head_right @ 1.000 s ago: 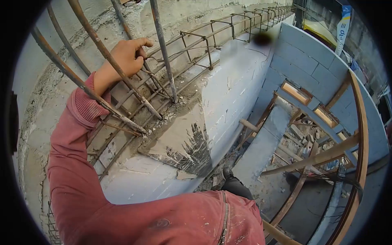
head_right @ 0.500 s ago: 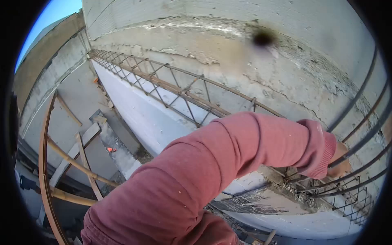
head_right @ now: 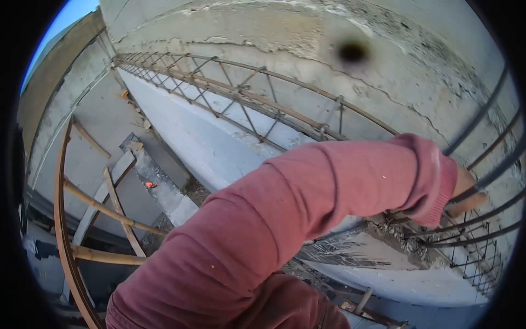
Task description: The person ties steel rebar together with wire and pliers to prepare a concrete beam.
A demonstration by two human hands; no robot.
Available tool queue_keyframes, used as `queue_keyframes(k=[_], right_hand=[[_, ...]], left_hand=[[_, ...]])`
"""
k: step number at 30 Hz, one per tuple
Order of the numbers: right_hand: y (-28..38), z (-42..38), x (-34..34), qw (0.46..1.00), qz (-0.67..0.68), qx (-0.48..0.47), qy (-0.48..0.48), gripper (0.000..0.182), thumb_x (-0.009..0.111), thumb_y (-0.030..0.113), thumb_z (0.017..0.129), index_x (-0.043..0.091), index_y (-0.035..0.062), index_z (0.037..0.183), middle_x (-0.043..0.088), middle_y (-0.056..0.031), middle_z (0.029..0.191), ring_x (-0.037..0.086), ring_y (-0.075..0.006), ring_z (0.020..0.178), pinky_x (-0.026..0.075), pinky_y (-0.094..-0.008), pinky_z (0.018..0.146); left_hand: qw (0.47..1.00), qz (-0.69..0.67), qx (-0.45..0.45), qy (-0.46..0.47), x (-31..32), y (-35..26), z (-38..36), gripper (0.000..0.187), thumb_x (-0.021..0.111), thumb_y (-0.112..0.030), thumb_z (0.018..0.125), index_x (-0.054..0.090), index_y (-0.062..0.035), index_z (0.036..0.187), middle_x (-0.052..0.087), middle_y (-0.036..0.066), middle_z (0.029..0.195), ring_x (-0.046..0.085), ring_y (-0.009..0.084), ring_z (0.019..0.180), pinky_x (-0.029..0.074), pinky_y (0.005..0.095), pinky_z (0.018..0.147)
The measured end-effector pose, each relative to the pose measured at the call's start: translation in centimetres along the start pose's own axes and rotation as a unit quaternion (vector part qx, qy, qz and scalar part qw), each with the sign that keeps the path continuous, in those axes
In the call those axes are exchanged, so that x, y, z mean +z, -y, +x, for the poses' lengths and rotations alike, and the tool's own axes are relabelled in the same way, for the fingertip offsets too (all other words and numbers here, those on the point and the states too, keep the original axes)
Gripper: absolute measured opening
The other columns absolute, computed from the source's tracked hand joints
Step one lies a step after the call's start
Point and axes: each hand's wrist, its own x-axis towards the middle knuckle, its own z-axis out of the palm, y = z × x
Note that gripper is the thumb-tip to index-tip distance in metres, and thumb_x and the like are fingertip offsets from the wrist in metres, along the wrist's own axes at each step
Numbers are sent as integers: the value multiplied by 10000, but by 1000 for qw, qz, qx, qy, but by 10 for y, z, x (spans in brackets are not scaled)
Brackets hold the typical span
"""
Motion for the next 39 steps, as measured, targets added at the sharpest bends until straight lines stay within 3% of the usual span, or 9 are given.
queue_keyframes(k=[2,6,8,18,19,23,27,34,39], right_hand=[[-10,30,-9,958,-281,-21,56,201,452,105,901,570,52,1055,604,-124,879,587,-253,837,473,-359,715],[18,73,20,975,-177,-101,-88,181,470,29,890,535,-5,1054,563,-126,1014,565,-334,906,455,-400,733],[31,91,27,943,-253,-171,-130,216,475,4,856,562,38,1050,547,-76,1097,540,-266,1009,423,-387,851],[88,121,61,958,-237,-158,-31,283,555,139,848,546,77,1124,499,-51,1172,445,-213,1156,319,-543,933],[102,119,53,964,-235,-105,65,452,501,-118,750,484,11,1183,420,-108,1301,370,-258,1255,276,-587,1004],[110,102,65,946,-294,-127,-47,379,517,-105,737,509,-10,1104,381,-124,1302,343,-279,1265,240,-661,1018],[125,101,52,964,-165,-17,206,386,537,-89,718,508,-21,1097,376,-147,1294,338,-291,1261,237,-700,977],[131,88,69,925,-348,-118,-94,288,539,47,806,499,-27,1081,386,-142,1248,346,-279,1250,263,-704,940],[135,81,69,909,-380,-162,-52,196,490,137,871,498,20,1028,485,-87,1008,501,-224,989,425,-424,881]], left_hand=[[998,-16,-48,23,-8,-9,-4,626,499,-44,810,237,44,1372,606,259,1002,607,364,925,497,412,761],[1000,24,1,7,4,5,4,704,474,32,756,157,115,1379,615,290,865,633,366,828,507,405,725],[999,3,-8,-41,4,3,-2,814,582,-5,754,108,42,1414,562,218,1183,574,347,1022,454,366,873],[996,-16,5,-90,14,14,-2,819,571,-15,780,57,61,1413,573,208,1157,544,366,1072,416,373,933],[994,-4,22,-105,14,14,-2,814,573,-27,789,55,68,1410,577,207,1148,544,366,1069,418,373,931],[996,-22,7,-88,12,14,0,815,570,-21,790,52,68,1412,573,205,1149,541,361,1071,418,377,932],[998,-8,-42,-41,6,7,0,806,548,3,778,60,64,1417,572,194,1160,528,351,1097,412,375,944],[997,-19,-51,-47,10,7,2,818,539,27,765,51,60,1420,568,192,1165,526,344,1103,414,370,948],[997,-18,5,-80,15,17,1,876,572,23,762,-6,53,1419,577,215,1135,532,352,1093,411,366,951]])
